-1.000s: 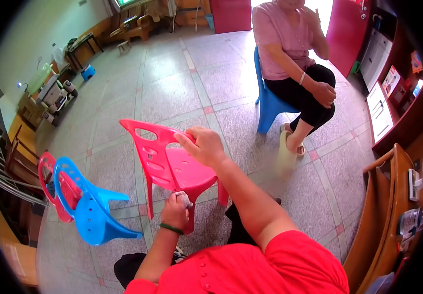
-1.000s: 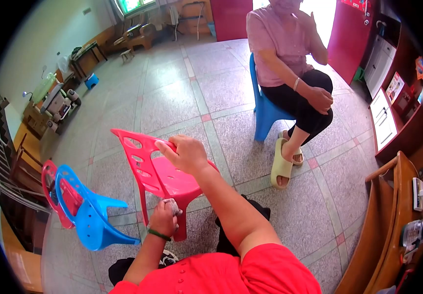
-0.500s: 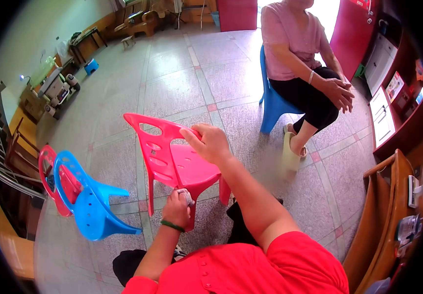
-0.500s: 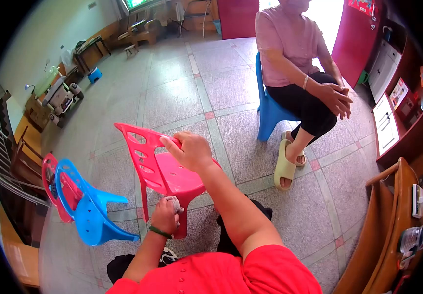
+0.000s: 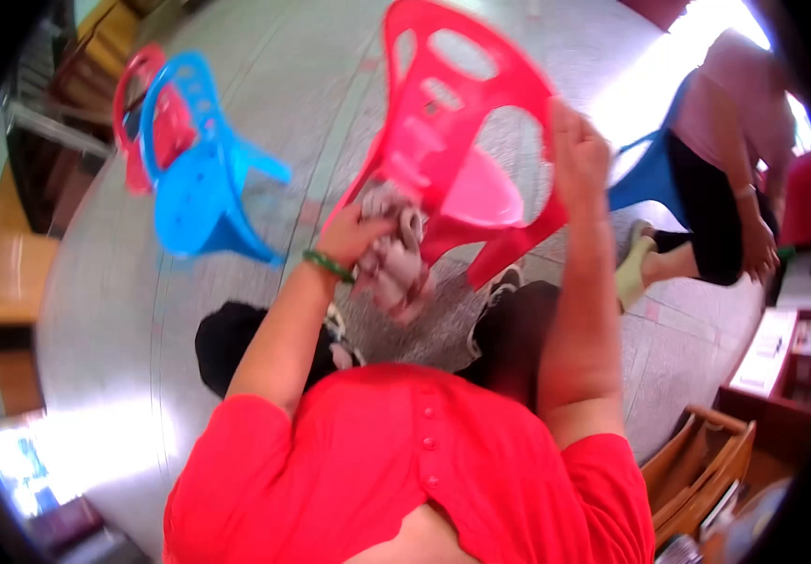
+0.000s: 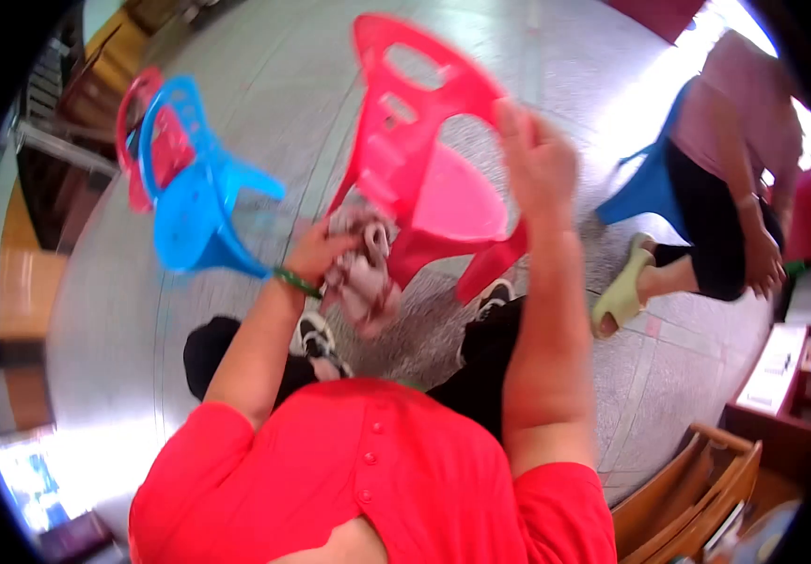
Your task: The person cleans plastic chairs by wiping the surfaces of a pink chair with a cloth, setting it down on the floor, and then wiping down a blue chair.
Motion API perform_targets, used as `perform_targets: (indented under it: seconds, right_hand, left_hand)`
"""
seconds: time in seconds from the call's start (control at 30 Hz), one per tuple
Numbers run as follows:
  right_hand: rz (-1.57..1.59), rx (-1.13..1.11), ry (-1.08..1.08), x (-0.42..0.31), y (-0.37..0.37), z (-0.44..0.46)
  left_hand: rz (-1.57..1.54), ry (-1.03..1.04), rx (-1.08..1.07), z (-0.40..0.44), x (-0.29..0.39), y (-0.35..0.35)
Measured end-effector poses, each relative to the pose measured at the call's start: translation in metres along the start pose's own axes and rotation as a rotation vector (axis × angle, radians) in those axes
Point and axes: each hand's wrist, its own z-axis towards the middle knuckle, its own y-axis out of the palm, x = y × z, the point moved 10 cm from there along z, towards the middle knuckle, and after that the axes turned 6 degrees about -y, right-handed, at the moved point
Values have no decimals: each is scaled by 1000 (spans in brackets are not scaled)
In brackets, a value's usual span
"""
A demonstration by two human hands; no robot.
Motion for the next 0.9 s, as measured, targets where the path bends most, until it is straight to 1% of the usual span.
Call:
perform_targets:
  seconds: [0.03, 0.07, 0.13, 0.2, 0.27, 0.3, 0.33, 0.4, 0.43, 0.47, 0.5, 0.57, 0.6, 0.67, 0.7, 0.73, 0.77, 0.8, 0.83, 0.87, 0.9]
  right_hand:
    - [76, 2, -7, 7, -1, -1]
    - [143, 22, -13, 15, -8, 1]
    - [233, 41, 1, 12, -10, 2]
    - [163, 29, 0, 5, -9, 2]
    - [168, 55, 38, 13, -13, 4]
    - [150, 67, 35, 12, -14, 4]
    - [183, 71, 40, 15, -15, 6]
    - [181, 74, 19, 8, -14, 5]
    - [170, 58, 26, 10, -15, 5]
    - [157, 42, 34, 10, -15, 4]
    - [148, 81, 38, 5, -15, 1]
    - [142, 71, 28, 8, -17, 2]
    - [147, 63, 15, 8, -16, 2]
    - [132, 64, 31, 8, -14, 0]
    - [124, 80, 35, 7, -14, 1]
    - [135, 81, 37, 7, -11, 2]
    - [141, 88, 49, 9, -12, 2]
    - [146, 100, 55, 10, -15, 4]
    - [153, 111, 47, 8, -16, 4]
    - [155, 89, 33, 5, -12, 2]
    - [158, 67, 24, 4, -10, 0]
  left_hand:
    - [-65, 38, 82, -13, 10, -7]
    - [-81, 20, 105, -15, 6, -13]
    - [-207, 76, 78, -14, 13, -25]
    - [-209, 55, 67, -16, 21, -31]
    - [-163, 132, 57, -18, 49, -22]
    - [-200, 192, 25, -16, 61, -14]
    - [-215, 188, 35, -13, 63, -10]
    - [-108, 173, 33, -3, 69, 5]
    - [18, 231, 56, -1, 79, 19]
    - [4, 237, 41, 11, 72, 25]
    - [463, 668, 293, 3, 93, 22]
    - [730, 931, 442, 1, 81, 32]
    - [852, 1057, 549, -12, 89, 40]
    - [81, 573, 266, 14, 59, 19]
    - [-22, 416, 205, 21, 49, 19]
    - [-12, 416, 210, 25, 44, 16]
    - [87, 466, 315, 29, 36, 8]
    - [187, 522, 415, 21, 46, 8]
    - [-43, 343, 369, 18, 35, 11]
    - [-30, 349, 365, 19, 31, 11]
    - [71, 267, 329, 16, 29, 18]
